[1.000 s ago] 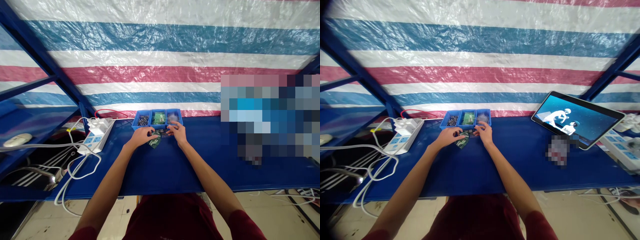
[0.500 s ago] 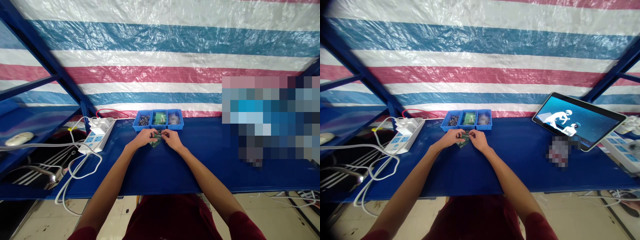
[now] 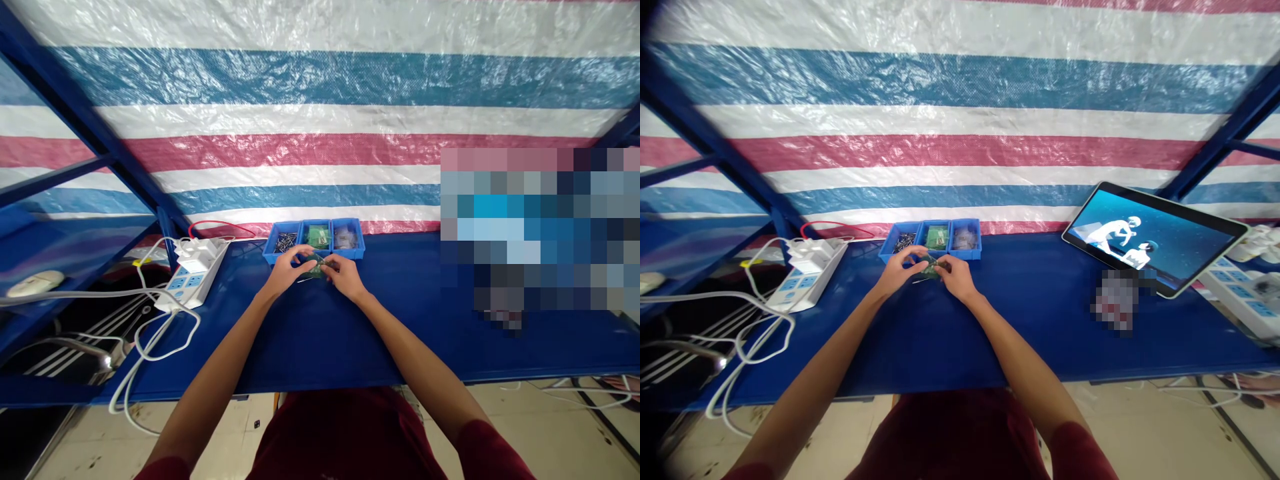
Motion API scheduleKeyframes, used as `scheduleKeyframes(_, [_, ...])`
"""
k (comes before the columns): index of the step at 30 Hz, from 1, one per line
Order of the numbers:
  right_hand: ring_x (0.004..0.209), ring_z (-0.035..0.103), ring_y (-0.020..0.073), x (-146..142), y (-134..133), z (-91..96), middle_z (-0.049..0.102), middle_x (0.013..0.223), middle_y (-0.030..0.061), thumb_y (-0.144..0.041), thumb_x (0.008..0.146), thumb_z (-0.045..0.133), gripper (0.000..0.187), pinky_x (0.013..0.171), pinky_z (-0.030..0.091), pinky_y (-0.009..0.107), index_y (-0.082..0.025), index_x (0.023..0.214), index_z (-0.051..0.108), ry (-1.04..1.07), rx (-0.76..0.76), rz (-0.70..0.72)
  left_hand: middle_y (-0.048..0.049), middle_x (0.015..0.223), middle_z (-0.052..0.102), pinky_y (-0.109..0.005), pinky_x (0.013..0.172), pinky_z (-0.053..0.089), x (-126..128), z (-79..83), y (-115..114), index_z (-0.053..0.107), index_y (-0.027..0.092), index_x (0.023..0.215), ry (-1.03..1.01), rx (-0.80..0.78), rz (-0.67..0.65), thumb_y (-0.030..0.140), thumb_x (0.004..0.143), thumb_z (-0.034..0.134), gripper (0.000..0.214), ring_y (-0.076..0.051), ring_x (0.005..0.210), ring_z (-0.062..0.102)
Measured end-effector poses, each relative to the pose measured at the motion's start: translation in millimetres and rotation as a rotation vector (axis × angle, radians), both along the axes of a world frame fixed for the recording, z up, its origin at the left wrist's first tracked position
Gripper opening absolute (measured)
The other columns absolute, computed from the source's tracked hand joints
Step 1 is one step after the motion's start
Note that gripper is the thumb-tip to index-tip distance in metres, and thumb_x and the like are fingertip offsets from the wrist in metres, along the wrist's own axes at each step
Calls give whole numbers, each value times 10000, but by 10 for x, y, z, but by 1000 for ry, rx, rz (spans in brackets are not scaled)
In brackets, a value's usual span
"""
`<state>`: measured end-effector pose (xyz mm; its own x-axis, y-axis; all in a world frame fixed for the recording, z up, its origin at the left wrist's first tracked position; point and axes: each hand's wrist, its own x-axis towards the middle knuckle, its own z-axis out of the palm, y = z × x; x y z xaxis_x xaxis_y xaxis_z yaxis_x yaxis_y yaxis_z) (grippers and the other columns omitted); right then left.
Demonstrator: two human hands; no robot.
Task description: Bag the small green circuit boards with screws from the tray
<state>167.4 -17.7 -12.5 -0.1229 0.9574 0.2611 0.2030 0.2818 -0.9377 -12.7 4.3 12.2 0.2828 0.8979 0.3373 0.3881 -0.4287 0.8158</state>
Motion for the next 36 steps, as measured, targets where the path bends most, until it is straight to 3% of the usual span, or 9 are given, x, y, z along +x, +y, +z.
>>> scheduleKeyframes(2, [492,557,136,2,9,2,551,557,-35,-328,774,582,132,513,457,257,-199,785,603,72,-16,-8,-53,901,663,-256,682,453,-23,-18,24,660,156,922,-4,-81,-57,446,732,694,348,-179,827,600])
scheduleKeyframes(5, [515,583,153,-1,19,0,560,551,-25,-352,746,612,155,520,491,276,-200,776,600,139,-54,-14,-13,685,602,-245,593,429,-41,-42,32,620,131,721,-4,-175,-131,457,719,702,337,-134,632,547])
scheduleKeyframes(13, [562,592,148,4,-18,33,587,616,-18,-391,766,613,211,550,489,265,-198,849,610,120,17,6,5,588,543,-237,538,410,-4,48,-31,583,142,606,-48,-105,-119,443,698,723,344,-110,546,484])
scheduleKeyframes(20, [474,510,124,8,-20,46,521,513,-36,-376,787,579,188,533,427,255,-197,727,571,69,52,-53,51,513,499,-235,529,429,39,30,-69,654,147,994,-90,-112,-90,422,725,711,389,-97,470,456])
scheduleKeyframes(26, [482,531,129,24,3,23,536,530,-28,-387,797,574,198,540,453,259,-193,781,612,127,39,-79,-5,704,634,-257,641,502,52,21,-84,603,152,1124,-117,-171,-118,418,723,714,494,-141,631,596])
scheduleKeyframes(29, [546,568,142,16,-7,16,589,624,-14,-374,783,605,271,568,491,269,-199,987,642,125,25,-51,35,604,574,-231,591,481,47,39,-83,562,166,1141,-138,-165,-112,411,727,717,505,-127,571,578])
scheduleKeyframes(32, [624,586,140,0,-34,29,645,832,14,-321,739,664,496,607,517,271,-239,1219,570,92,64,-6,74,537,507,-192,494,414,38,69,-85,505,184,1169,-190,-166,-119,415,718,733,555,-92,467,508])
scheduleKeyframes(34, [666,593,138,-8,-49,37,642,989,41,-291,737,666,538,624,523,268,-263,1262,548,59,104,19,80,532,511,-184,468,389,33,83,-84,475,193,1190,-238,-175,-117,424,723,730,580,-80,435,478])
scheduleKeyframes(36, [699,601,142,-8,-54,38,626,1060,57,-281,767,633,430,635,522,268,-259,1195,600,27,153,28,66,548,536,-195,487,405,28,83,-80,511,183,1148,-258,-169,-111,431,736,716,523,-81,445,485])
